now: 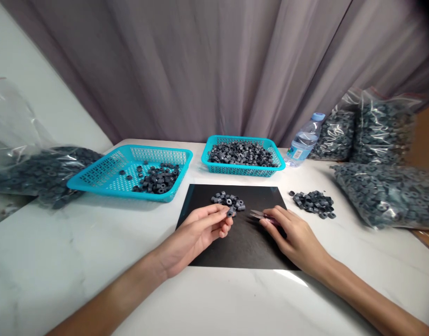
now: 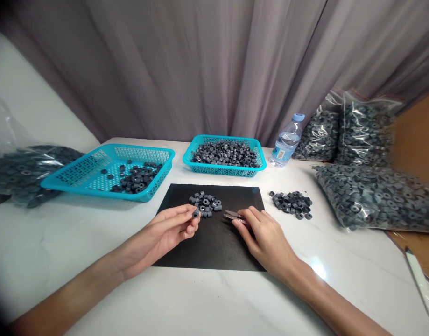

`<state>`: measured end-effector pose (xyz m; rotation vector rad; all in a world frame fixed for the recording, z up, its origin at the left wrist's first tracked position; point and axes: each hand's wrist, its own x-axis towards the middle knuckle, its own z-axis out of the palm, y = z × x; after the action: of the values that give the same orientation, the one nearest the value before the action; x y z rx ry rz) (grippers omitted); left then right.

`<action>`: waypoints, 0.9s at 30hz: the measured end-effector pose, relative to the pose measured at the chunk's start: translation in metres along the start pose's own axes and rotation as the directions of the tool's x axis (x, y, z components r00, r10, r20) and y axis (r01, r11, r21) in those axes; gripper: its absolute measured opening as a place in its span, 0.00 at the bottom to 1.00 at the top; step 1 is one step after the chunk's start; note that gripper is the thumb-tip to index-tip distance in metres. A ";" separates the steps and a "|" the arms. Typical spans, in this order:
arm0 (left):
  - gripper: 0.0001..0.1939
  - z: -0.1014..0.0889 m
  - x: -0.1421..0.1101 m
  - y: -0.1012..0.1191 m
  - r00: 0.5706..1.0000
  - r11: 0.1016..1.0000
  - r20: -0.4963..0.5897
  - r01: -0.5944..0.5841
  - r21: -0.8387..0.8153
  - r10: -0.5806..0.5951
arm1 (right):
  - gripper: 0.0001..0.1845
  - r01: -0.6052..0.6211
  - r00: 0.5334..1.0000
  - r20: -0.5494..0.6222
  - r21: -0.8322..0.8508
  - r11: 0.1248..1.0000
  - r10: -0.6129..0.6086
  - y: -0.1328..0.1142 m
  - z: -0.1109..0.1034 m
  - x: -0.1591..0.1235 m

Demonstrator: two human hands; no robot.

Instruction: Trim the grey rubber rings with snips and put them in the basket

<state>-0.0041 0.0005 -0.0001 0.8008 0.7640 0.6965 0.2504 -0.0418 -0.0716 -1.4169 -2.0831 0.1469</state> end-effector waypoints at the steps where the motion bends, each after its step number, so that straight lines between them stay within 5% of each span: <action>1: 0.05 0.001 0.000 -0.001 1.000 1.000 0.005 0.005 0.010 -0.005 | 0.09 0.001 1.000 -0.021 0.017 1.000 -0.001 0.000 -0.001 0.000; 6: 0.07 0.006 -0.001 -0.007 0.999 0.998 0.016 0.032 0.060 -0.033 | 0.06 0.052 0.988 -0.152 0.187 0.981 -0.024 -0.012 -0.006 -0.002; 11: 0.08 0.009 -0.003 -0.017 0.993 0.998 0.097 0.065 0.000 -0.065 | 0.22 0.192 0.960 -0.245 0.207 0.959 -0.140 -0.032 -0.009 -0.008; 14: 0.09 0.012 -0.004 -0.025 0.985 0.997 0.150 0.083 -0.011 -0.080 | 0.25 0.172 0.949 -0.303 0.252 0.952 -0.092 -0.039 -0.012 -0.011; 18: 0.09 0.018 -0.005 -0.031 0.981 0.993 0.154 0.119 0.020 -0.121 | 0.15 -0.044 0.980 -0.146 0.504 0.863 0.136 -0.047 -0.017 -0.009; 21: 0.08 0.022 -0.005 -0.032 0.979 0.991 0.155 0.124 0.046 -0.130 | 0.09 -0.157 0.984 0.043 0.665 0.730 0.173 -0.050 -0.015 -0.006; 27: 0.10 0.022 -0.007 -0.027 0.978 0.986 0.165 0.103 0.132 -0.125 | 0.08 -0.274 0.949 0.126 0.785 0.556 0.290 -0.048 -0.009 -0.005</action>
<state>0.0168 -0.0265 -0.0097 0.9096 0.6936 0.4734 0.2178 -0.0688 -0.0465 -1.1177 -1.4024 1.0655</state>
